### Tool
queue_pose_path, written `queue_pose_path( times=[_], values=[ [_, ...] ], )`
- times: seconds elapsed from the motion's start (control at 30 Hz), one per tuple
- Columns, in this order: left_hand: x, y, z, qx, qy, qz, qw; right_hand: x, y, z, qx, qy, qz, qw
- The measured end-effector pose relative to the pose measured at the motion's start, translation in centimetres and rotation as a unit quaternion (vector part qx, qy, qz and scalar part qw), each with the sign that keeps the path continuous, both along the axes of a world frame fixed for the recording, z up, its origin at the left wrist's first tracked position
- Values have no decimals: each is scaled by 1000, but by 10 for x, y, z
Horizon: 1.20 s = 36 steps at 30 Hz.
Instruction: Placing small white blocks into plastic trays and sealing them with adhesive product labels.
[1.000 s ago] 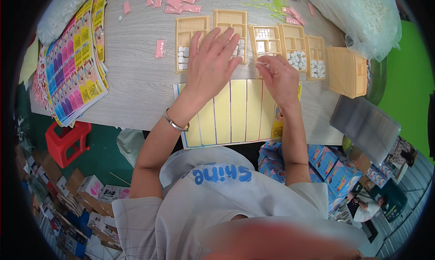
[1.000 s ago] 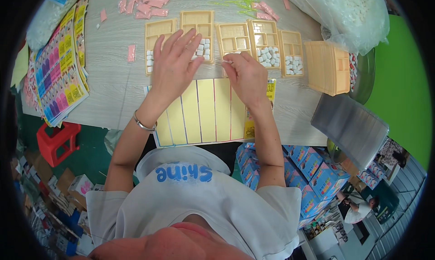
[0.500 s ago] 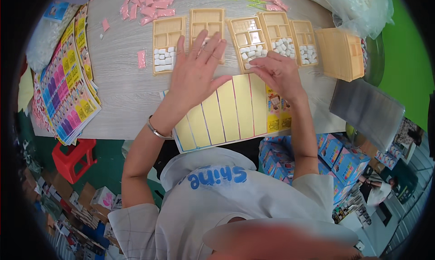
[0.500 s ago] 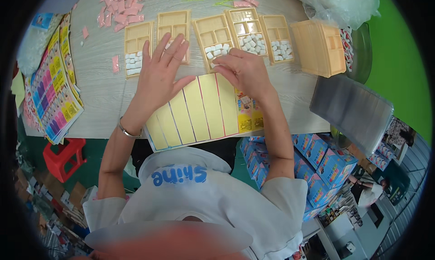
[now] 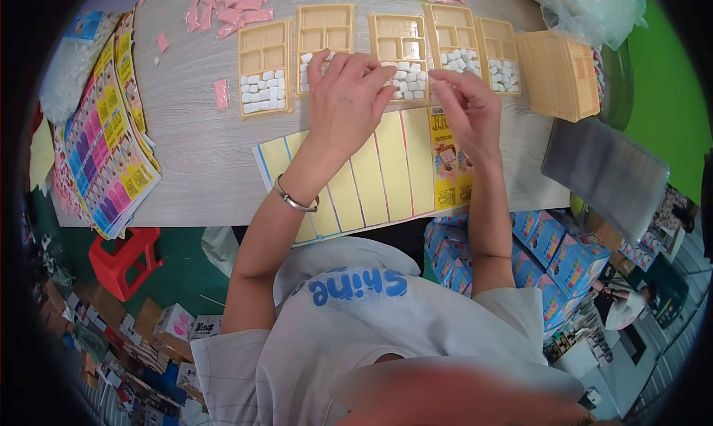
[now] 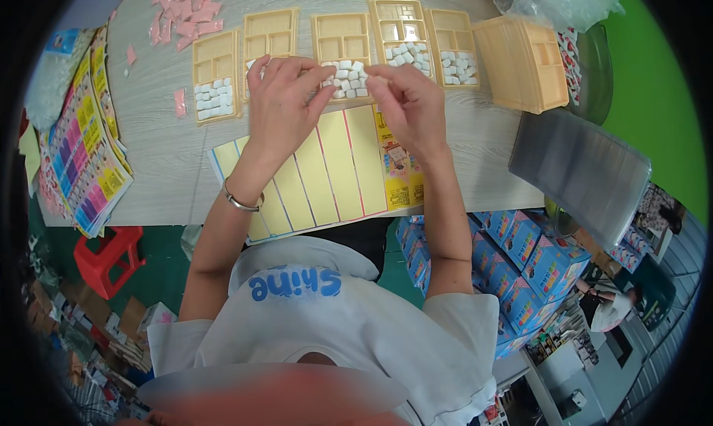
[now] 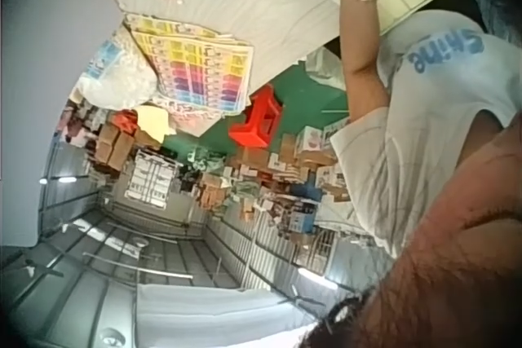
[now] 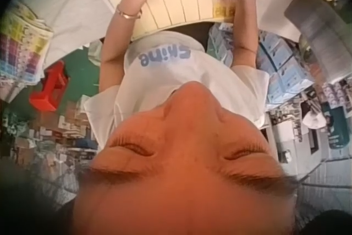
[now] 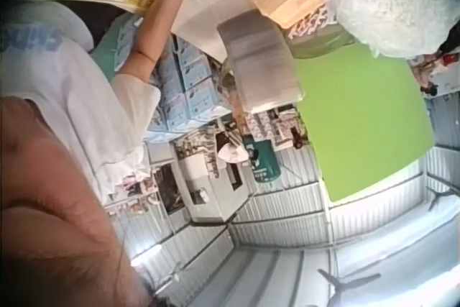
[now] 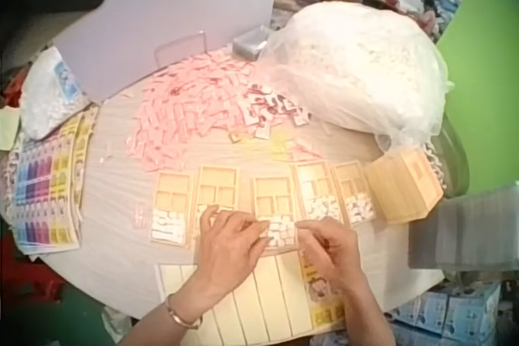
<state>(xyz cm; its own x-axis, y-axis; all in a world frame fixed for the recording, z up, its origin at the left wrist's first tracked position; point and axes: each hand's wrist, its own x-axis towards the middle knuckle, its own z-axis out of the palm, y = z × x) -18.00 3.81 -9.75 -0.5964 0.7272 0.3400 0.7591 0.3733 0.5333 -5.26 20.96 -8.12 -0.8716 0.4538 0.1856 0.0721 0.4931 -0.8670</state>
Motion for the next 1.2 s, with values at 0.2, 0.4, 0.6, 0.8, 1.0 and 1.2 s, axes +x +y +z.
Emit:
queue_pose_path(
  times=[0.2,0.4,0.6,0.8,1.0,1.2],
  values=[
    [-3,-1,-1,12,5,-2,1000,-33,-10,7,-492,90,-73,863],
    [-1,-15,4,51,32,28,998,-61,-32,-12,-415,64,-32,907],
    [-1,-21,-3,32,25,0,999,-43,-26,-7,-289,116,-49,949],
    [-2,-14,1,46,11,-34,998,-17,-13,-3,97,-43,-8,994],
    [5,0,-3,32,32,-27,999,-31,0,-12,257,-36,34,965],
    [7,-17,-12,46,22,-23,998,-21,-2,0,258,-13,63,964]
  ],
)
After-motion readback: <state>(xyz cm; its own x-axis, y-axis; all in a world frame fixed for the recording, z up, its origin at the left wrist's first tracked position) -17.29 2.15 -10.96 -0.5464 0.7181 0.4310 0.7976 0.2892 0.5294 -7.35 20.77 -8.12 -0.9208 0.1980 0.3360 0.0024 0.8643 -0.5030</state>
